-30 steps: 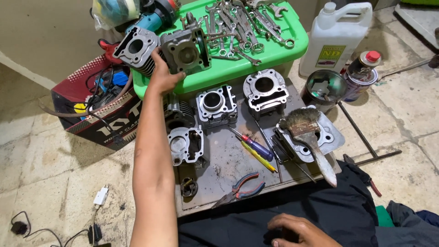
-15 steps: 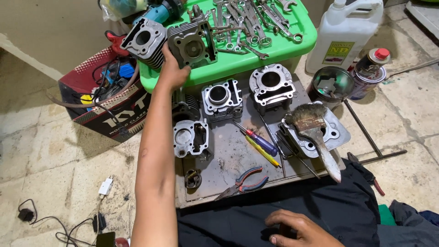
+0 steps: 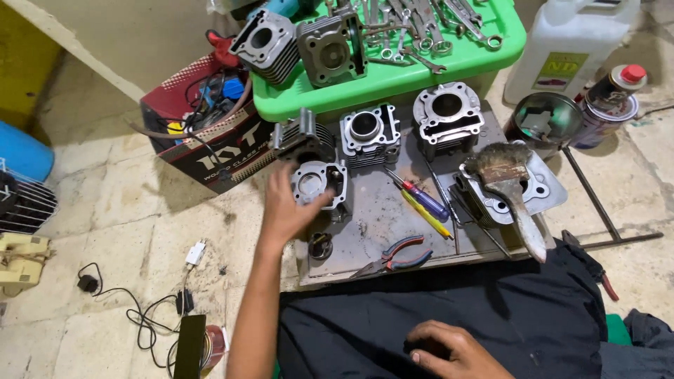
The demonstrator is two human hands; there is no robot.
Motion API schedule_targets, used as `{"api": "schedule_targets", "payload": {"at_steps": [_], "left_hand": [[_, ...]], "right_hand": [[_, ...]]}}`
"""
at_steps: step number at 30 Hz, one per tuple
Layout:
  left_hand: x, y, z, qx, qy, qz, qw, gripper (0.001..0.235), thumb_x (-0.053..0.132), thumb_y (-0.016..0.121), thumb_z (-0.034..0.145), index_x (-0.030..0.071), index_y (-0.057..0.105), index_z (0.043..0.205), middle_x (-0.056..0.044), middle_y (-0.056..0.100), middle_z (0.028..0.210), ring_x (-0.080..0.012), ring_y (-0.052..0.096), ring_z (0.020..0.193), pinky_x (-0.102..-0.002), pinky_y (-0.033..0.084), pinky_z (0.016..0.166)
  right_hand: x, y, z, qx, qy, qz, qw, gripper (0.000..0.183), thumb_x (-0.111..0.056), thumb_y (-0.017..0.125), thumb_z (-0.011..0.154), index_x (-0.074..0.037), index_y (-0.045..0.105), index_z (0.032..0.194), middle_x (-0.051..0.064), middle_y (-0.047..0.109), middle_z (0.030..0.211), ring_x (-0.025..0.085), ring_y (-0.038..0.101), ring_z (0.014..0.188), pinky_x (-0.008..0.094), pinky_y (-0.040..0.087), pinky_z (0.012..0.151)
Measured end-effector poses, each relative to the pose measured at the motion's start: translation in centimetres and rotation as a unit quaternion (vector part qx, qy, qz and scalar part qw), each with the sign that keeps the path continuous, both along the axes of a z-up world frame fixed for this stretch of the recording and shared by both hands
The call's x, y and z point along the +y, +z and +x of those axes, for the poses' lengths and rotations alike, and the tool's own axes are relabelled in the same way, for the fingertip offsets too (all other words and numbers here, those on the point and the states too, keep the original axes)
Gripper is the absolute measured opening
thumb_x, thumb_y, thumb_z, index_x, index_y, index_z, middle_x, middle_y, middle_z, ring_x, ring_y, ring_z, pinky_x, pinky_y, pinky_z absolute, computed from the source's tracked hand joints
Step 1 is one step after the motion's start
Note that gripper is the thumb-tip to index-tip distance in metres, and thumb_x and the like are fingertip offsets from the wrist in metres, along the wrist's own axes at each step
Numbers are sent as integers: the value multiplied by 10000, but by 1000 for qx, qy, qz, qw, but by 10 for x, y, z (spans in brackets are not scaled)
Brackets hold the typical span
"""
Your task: Disassembling motorcycle engine cylinder blocks and removing small internal components using hand tools.
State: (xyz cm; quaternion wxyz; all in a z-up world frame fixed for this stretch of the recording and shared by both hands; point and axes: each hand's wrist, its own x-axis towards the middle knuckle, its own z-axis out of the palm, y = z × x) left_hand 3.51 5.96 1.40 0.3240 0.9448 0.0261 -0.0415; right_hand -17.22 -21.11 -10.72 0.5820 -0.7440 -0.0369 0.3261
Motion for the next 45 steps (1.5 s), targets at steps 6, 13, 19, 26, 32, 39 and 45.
{"api": "schedule_targets", "payload": {"at_steps": [6, 13, 19, 26, 32, 39, 45], "left_hand": [[9, -77, -19, -82, -45, -24, 995, 1011, 556, 787, 661, 174, 308, 1465, -114, -46, 1599, -352, 51, 1480, -585, 270, 1112], [-1, -85, -16, -156, 6, 7, 988, 797, 501, 784, 710, 134, 482, 1349, -159, 161, 1558, -444, 307, 1372, -571, 508, 925], [-3, -79, -24, -186, 38, 16, 982, 695, 549, 736, 741, 148, 590, 1289, -173, 296, 1485, -417, 406, 1296, -539, 511, 897], [9, -80, -24, -197, 11, -24, 980, 531, 532, 618, 833, 146, 621, 1197, -167, 316, 1479, -422, 439, 1279, -521, 567, 861], [16, -75, -22, -141, -14, -34, 989, 514, 528, 529, 874, 174, 570, 1245, -154, 218, 1542, -423, 419, 1289, -529, 561, 830], [28, -73, -24, -81, -16, -114, 990, 720, 481, 579, 849, 217, 318, 1466, -82, 82, 1614, -358, 180, 1449, -732, 306, 998], [27, -105, -73, -118, 43, -17, 992, 697, 510, 595, 820, 81, 431, 1344, -110, 458, 1401, -244, 433, 1294, -494, 364, 1066]], "right_hand": [[10, 13, -11, 13, -16, -19, 1000, 243, -298, 688, 850, -154, 780, 1022, -16, 768, 1027, 124, 737, 957, 299, 543, 827], [17, 7, -21, -109, 1, -1, 994, 221, -287, 677, 855, -133, 767, 987, -8, 780, 977, 125, 740, 920, 278, 555, 806], [16, 17, -24, -65, -9, -18, 998, 231, -289, 678, 851, -149, 781, 1002, -8, 783, 1002, 128, 750, 932, 281, 558, 776], [17, 17, -21, -85, -21, -20, 996, 234, -277, 675, 849, -144, 784, 1008, -6, 787, 993, 127, 758, 924, 277, 571, 779], [17, 22, -20, -67, -30, -39, 997, 239, -286, 675, 846, -156, 795, 1006, -22, 791, 986, 112, 760, 905, 264, 572, 760], [10, 14, -20, -89, -76, -30, 993, 201, -239, 708, 825, -130, 806, 963, 9, 790, 915, 122, 735, 716, 267, 558, 641], [3, 4, -19, -73, -101, -47, 991, 233, -271, 704, 816, -120, 818, 952, 14, 805, 984, 155, 779, 898, 311, 578, 753]]}}
